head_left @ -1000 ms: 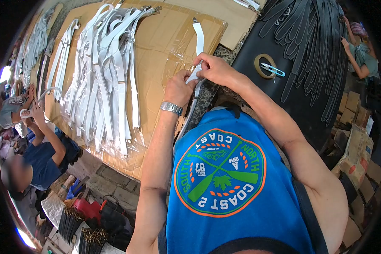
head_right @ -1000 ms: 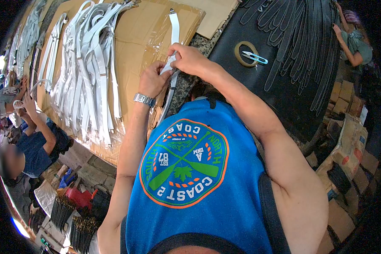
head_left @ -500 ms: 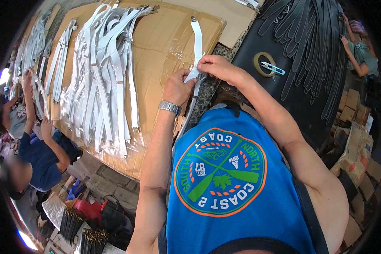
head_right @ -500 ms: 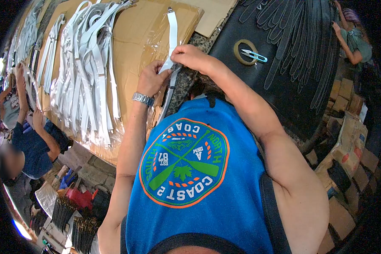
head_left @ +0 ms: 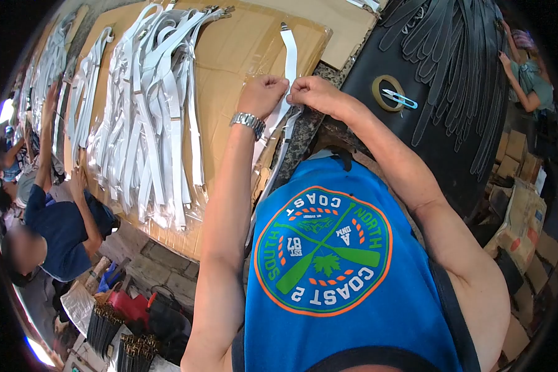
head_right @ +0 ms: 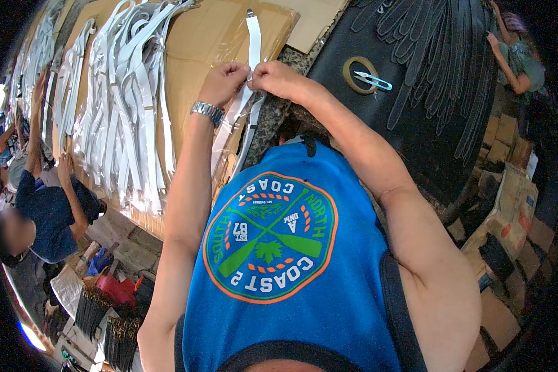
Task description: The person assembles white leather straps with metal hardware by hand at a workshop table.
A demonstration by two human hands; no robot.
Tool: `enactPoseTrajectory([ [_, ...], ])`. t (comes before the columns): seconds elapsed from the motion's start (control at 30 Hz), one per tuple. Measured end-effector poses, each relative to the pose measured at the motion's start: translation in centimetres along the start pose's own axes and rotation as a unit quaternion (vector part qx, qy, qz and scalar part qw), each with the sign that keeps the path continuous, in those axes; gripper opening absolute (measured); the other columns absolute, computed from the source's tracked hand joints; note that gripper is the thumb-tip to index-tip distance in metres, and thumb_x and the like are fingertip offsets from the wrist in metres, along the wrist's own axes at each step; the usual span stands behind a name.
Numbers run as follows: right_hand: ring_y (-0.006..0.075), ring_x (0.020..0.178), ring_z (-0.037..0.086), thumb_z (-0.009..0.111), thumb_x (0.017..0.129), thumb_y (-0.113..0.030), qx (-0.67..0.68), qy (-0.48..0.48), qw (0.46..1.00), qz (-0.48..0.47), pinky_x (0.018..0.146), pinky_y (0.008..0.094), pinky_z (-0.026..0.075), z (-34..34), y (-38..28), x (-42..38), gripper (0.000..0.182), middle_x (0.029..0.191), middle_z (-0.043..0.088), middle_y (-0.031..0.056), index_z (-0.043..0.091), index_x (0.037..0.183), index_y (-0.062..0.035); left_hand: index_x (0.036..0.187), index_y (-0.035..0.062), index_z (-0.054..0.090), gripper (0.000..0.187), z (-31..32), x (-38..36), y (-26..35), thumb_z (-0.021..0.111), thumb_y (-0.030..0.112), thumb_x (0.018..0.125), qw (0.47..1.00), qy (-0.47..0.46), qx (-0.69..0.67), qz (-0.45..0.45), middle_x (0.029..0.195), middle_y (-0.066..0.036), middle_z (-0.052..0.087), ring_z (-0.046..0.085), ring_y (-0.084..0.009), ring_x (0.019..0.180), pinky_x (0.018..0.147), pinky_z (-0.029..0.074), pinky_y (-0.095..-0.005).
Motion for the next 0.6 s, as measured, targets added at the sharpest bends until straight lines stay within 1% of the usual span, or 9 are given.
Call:
enactPoseTrajectory([
  [0.1, 0.0167, 0.070, 0.061, 0.074, 0.078, -0.026, -0.018, 0.017, 0.999, -0.032, 0.065, 0.0322, 0.047, 0.0, 1.5, 1.4, 0.023, 0.074, 0.067, 0.0058, 0.068, 0.079, -0.0036, 0.099, -0.0031, 0.069, 0.028, 0.4, 0.9, -0.1, 0.071, 0.019, 0.082, 1.000, 0.006, 0.020, 0.010, 0.085, -0.010, 0.071, 0.064, -0.0138, 0.069, 0.062, 0.051, -0.0275],
  [0.2, 0.0228, 0.074, 0.065, 0.073, 0.077, -0.028, -0.080, 0.041, 0.995, -0.034, 0.068, 0.0355, 0.049, -0.5, 1.5, 1.5, 0.025, 0.077, 0.068, 0.0101, 0.068, 0.080, -0.0043, 0.100, -0.0032, 0.069, 0.026, 0.5, 0.8, 0.0, 0.071, 0.014, 0.080, 1.000, -0.014, -0.024, 0.005, 0.085, -0.010, 0.071, 0.065, -0.0132, 0.069, 0.063, 0.052, -0.0269],
  [0.3, 0.0274, 0.077, 0.066, 0.073, 0.077, -0.031, -0.156, 0.072, 0.985, -0.026, 0.070, 0.0379, 0.050, -0.9, 0.3, 0.7, 0.027, 0.079, 0.069, 0.0137, 0.068, 0.080, -0.0044, 0.098, -0.0022, 0.068, 0.023, 0.3, 1.1, -0.7, 0.071, 0.012, 0.081, 0.998, -0.034, -0.050, -0.004, 0.082, -0.008, 0.070, 0.063, -0.0116, 0.068, 0.061, 0.051, -0.0264],
  [0.4, 0.0297, 0.076, 0.066, 0.072, 0.076, -0.030, -0.153, 0.085, 0.984, -0.015, 0.069, 0.0392, 0.050, -0.6, -0.4, 0.2, 0.026, 0.078, 0.068, 0.0151, 0.067, 0.078, -0.0040, 0.095, -0.0012, 0.067, 0.018, -0.1, 0.4, -0.2, 0.069, 0.011, 0.083, 0.995, -0.063, -0.080, -0.019, 0.077, -0.004, 0.067, 0.060, -0.0097, 0.065, 0.057, 0.048, -0.0255],
  [0.5, 0.0269, 0.071, 0.066, 0.070, 0.074, -0.027, -0.127, 0.082, 0.988, -0.033, 0.066, 0.0377, 0.050, -0.4, 0.2, 0.7, 0.023, 0.074, 0.068, 0.0133, 0.067, 0.076, -0.0045, 0.094, -0.0007, 0.065, 0.015, -0.3, 0.0, -0.4, 0.068, 0.011, 0.084, 0.987, -0.083, -0.133, -0.026, 0.074, -0.002, 0.064, 0.057, -0.0092, 0.061, 0.055, 0.046, -0.0248],
  [0.6, 0.0223, 0.066, 0.064, 0.068, 0.072, -0.024, -0.085, 0.066, 0.994, -0.034, 0.063, 0.0351, 0.049, -0.3, 0.8, 1.4, 0.020, 0.070, 0.067, 0.0110, 0.067, 0.074, -0.0048, 0.096, -0.0015, 0.064, 0.017, -0.4, -1.0, -0.1, 0.068, 0.010, 0.085, 0.979, -0.067, -0.190, -0.044, 0.073, -0.003, 0.063, 0.055, -0.0088, 0.060, 0.054, 0.045, -0.0242],
])
Point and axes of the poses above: each hand's wrist, its own x-axis towards the middle knuckle, its own z-axis out of the palm, y = z × x, the point moved 5 cm from there along x, towards the middle knuckle
